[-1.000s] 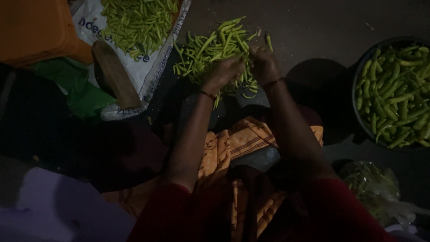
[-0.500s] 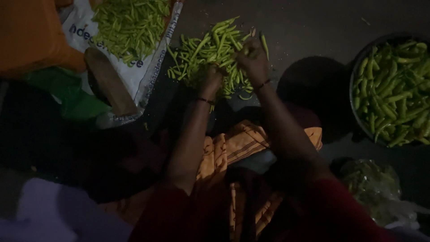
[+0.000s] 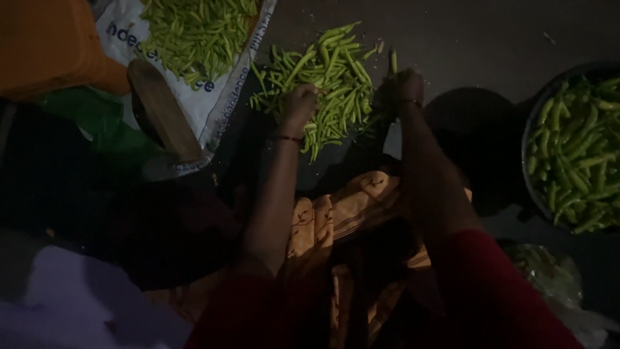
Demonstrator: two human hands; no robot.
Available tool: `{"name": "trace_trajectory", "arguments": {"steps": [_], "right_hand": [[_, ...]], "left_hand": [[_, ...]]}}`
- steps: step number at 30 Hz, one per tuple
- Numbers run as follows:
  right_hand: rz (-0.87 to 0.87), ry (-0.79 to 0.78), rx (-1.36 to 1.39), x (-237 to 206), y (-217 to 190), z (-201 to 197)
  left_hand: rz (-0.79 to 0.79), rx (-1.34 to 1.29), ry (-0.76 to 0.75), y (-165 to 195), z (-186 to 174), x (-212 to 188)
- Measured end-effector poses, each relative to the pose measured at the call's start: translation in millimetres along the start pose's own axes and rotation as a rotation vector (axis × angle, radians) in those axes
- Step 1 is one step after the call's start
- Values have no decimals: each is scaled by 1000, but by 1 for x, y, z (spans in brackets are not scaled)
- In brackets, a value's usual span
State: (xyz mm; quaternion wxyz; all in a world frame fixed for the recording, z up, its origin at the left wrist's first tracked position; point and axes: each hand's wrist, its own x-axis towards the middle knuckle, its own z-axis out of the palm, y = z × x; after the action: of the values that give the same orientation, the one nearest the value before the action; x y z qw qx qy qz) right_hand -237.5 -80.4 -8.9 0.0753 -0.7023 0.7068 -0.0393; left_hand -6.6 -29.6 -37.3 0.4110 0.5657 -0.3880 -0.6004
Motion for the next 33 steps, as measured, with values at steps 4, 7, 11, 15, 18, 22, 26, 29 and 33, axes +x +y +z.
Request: {"name": "trace_trajectory", "arguments": {"steps": [4,7,11,15,18,22,26,29,33], "right_hand": [[273,58,286,3,-5,0],[20,-119,-31,6,-8,-6],[0,-231,681,-9,-34,-14],[-159,-339,557,-40,-69,-23],[-94,-335,716,-55,-75,-34],[72,-323,1351,-66,-59,-41],[179,-294,1637,-68,-52,-28],[39,-118,1316,-67,-59,-17],[-468,150,867,-67,-68,-7]], "left_hand": [[-20,14,90,13,-7,-6],[-61,-25,87,16,-5,-5],[-30,-253,-116,13,6,-4],[-62,-284,-175,17,20,-17],[-84,-279,-192,26,19,-29],[32,50,-346,43,15,-44],[64,54,-473,49,8,-51],[34,19,-452,48,4,-48],[-113,50,-174,35,0,-36]]}}
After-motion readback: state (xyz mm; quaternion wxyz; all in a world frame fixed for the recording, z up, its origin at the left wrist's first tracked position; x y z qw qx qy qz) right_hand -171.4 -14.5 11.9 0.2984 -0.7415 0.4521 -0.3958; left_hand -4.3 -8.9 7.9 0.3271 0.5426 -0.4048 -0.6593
